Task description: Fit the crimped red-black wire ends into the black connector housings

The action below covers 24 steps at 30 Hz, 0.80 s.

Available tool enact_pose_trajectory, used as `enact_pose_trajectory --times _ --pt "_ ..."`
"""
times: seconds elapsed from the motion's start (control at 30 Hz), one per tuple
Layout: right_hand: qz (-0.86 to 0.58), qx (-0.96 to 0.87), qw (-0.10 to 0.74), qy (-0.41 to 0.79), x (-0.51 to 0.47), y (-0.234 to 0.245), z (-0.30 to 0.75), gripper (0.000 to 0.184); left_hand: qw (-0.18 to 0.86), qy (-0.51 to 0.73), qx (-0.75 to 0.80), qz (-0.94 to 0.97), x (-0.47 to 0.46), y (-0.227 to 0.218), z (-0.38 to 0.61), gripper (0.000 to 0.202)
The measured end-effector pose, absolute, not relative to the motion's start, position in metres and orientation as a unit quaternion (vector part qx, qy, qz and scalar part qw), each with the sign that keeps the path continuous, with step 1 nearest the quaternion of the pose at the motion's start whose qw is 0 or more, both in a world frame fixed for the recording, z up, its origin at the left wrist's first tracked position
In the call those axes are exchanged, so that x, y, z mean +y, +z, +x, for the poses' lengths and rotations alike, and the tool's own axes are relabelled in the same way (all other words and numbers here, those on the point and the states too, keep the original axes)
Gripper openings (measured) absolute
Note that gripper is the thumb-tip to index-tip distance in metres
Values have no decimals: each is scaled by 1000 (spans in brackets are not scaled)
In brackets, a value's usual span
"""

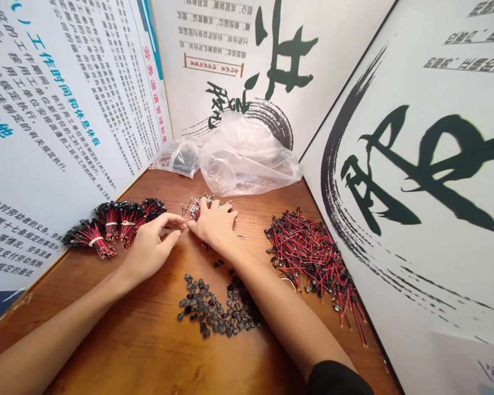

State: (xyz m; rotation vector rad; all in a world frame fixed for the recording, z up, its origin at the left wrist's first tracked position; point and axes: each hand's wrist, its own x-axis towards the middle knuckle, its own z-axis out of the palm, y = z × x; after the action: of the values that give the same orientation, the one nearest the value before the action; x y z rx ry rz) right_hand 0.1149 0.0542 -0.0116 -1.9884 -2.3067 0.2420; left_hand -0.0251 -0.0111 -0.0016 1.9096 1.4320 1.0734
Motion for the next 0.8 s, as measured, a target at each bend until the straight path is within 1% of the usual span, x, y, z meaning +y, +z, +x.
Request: enact_pose_trajectory --times 0.1,0.3,0.4,0.53,0.67,0.8 --pt "-645 -761 36 62 54 -14 116 63 242 384 524 720 -12 -1 -25 18" --pt "-609 -791 50 -13 49 -28 122 59 228 360 515 744 -13 -6 -24 22" --pt "-577 -814 57 -34 49 -33 130 58 219 346 519 750 -12 -9 -24 20" --pt "-540 -839 46 -45 52 -33 143 55 208 337 518 758 -12 -10 -25 17" --pt "-468 -882 24 -46 54 -28 162 55 204 332 518 762 -12 -9 -25 17" --pt "-349 -935 17 -52 58 -25 187 57 205 317 521 766 -12 -10 -24 15"
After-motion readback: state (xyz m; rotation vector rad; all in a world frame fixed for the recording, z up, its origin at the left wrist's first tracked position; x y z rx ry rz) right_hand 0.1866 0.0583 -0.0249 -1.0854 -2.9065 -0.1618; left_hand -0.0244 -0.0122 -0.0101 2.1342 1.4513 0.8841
